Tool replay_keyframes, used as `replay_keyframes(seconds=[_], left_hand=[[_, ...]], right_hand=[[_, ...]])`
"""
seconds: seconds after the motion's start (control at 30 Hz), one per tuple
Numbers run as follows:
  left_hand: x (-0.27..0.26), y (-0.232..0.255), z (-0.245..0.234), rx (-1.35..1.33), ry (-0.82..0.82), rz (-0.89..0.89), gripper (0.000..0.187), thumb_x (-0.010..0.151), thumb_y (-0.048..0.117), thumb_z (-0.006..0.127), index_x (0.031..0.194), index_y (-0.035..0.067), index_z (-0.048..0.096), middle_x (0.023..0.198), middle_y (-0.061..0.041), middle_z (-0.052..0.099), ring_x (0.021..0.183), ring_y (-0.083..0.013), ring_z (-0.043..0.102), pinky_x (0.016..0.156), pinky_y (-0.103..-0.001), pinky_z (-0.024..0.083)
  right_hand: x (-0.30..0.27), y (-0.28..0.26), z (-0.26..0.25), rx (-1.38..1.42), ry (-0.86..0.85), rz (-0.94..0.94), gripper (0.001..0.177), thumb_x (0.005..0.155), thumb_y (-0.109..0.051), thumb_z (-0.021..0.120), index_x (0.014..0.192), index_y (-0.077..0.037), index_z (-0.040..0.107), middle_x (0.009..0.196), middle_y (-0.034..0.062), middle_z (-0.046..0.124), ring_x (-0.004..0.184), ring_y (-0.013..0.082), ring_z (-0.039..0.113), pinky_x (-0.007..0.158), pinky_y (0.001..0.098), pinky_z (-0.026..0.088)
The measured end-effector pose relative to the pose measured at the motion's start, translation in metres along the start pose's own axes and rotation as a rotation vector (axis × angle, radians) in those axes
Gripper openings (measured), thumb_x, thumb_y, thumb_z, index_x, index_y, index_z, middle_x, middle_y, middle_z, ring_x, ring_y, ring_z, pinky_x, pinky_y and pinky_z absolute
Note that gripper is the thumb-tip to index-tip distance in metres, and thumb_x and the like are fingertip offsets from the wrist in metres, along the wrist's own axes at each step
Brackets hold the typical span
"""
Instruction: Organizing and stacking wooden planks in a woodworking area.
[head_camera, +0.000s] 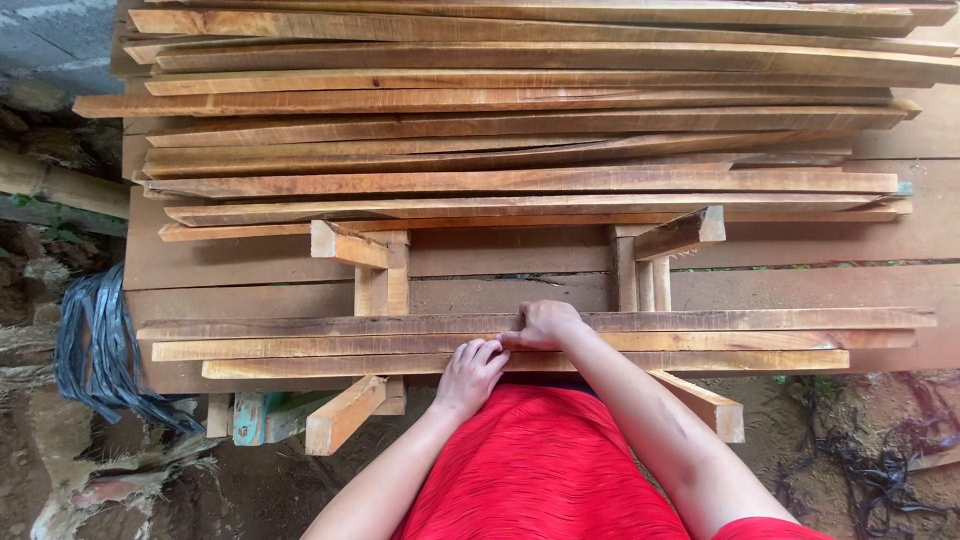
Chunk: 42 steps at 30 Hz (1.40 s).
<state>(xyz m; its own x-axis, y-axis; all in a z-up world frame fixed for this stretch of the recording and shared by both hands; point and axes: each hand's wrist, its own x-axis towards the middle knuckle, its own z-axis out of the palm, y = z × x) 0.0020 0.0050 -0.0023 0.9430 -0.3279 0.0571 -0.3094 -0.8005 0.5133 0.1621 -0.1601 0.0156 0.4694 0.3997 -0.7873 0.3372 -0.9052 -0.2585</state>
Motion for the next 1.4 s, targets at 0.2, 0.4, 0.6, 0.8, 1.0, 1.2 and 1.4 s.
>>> replay_keyframes(seconds=[0.2, 0.4, 0.6, 0.8, 1.0, 1.2, 1.4], left_hand=[[0.001, -0.008, 0.02, 0.117, -0.201, -0.278, 0.07, 0.081, 0.037, 0.086, 0.133, 0.007, 0.051, 0.14, -0.013, 0.048, 0.138, -0.0317, 0.042, 0.117, -0.05, 0.031], [0.04, 0.008, -0.033, 0.155, -0.39, -0.633, 0.125, 0.059, 0.058, 0.093, 0.153, 0.007, 0.029, 0.159, -0.01, 0.027, 0.152, -0.0324, 0.02, 0.124, -0.058, 0.011], [0.11, 0.027, -0.092, 0.258, -0.795, -0.722, 0.112, 0.072, 0.064, 0.086, 0.156, 0.009, 0.037, 0.153, -0.014, 0.046, 0.146, -0.0339, 0.038, 0.129, -0.061, 0.007], [0.176, -0.064, -0.051, -0.015, -0.412, -0.682, 0.081, 0.087, 0.056, 0.072, 0.152, 0.015, 0.045, 0.156, -0.005, 0.049, 0.146, -0.021, 0.042, 0.129, -0.05, 0.019], [0.238, -0.106, -0.083, 0.225, -0.273, -0.528, 0.102, 0.08, 0.052, 0.079, 0.158, 0.009, 0.029, 0.164, -0.009, 0.027, 0.152, -0.0254, 0.02, 0.126, -0.049, 0.017], [0.217, -0.133, -0.054, 0.317, -0.271, -0.489, 0.081, 0.087, 0.045, 0.075, 0.156, 0.023, 0.037, 0.168, -0.009, 0.024, 0.152, -0.031, 0.022, 0.12, -0.052, 0.024], [0.202, -0.144, -0.044, 0.3, -0.167, -0.409, 0.056, 0.088, 0.031, 0.078, 0.141, 0.027, 0.06, 0.156, -0.003, 0.043, 0.143, -0.0265, 0.041, 0.122, -0.05, 0.029]], right_hand=[[0.0, -0.001, -0.006, 0.043, -0.045, 0.041, 0.097, 0.074, -0.091, 0.053, 0.125, -0.01, 0.069, 0.128, 0.0184, 0.069, 0.123, 0.0338, 0.065, 0.106, 0.045, 0.05], [0.003, 0.002, -0.005, 0.065, -0.071, 0.042, 0.099, 0.073, -0.093, 0.052, 0.125, -0.01, 0.069, 0.127, 0.0188, 0.069, 0.123, 0.0331, 0.064, 0.106, 0.0455, 0.049], [-0.027, -0.01, -0.031, 0.178, 0.065, 0.103, 0.084, 0.074, -0.088, 0.056, 0.109, -0.013, 0.075, 0.109, 0.0163, 0.075, 0.109, 0.0323, 0.071, 0.096, 0.0446, 0.055], [0.024, 0.021, -0.012, 0.434, 0.546, 0.06, 0.045, 0.09, -0.054, 0.064, 0.109, -0.014, 0.071, 0.113, 0.0092, 0.075, 0.11, 0.0273, 0.068, 0.096, 0.0423, 0.054], [0.047, 0.042, -0.096, -0.02, 1.092, 0.005, 0.077, 0.081, -0.056, 0.071, 0.138, -0.006, 0.057, 0.148, 0.0183, 0.05, 0.139, 0.039, 0.042, 0.113, 0.0584, 0.03], [0.066, 0.079, -0.114, 0.001, 0.919, -0.11, 0.073, 0.083, -0.059, 0.072, 0.141, -0.017, 0.058, 0.155, 0.0107, 0.044, 0.143, 0.0377, 0.038, 0.116, 0.058, 0.029], [0.072, 0.082, -0.08, -0.23, 1.056, -0.17, 0.049, 0.088, -0.043, 0.069, 0.132, -0.022, 0.065, 0.144, -0.0003, 0.063, 0.138, 0.0338, 0.049, 0.108, 0.0499, 0.039]])
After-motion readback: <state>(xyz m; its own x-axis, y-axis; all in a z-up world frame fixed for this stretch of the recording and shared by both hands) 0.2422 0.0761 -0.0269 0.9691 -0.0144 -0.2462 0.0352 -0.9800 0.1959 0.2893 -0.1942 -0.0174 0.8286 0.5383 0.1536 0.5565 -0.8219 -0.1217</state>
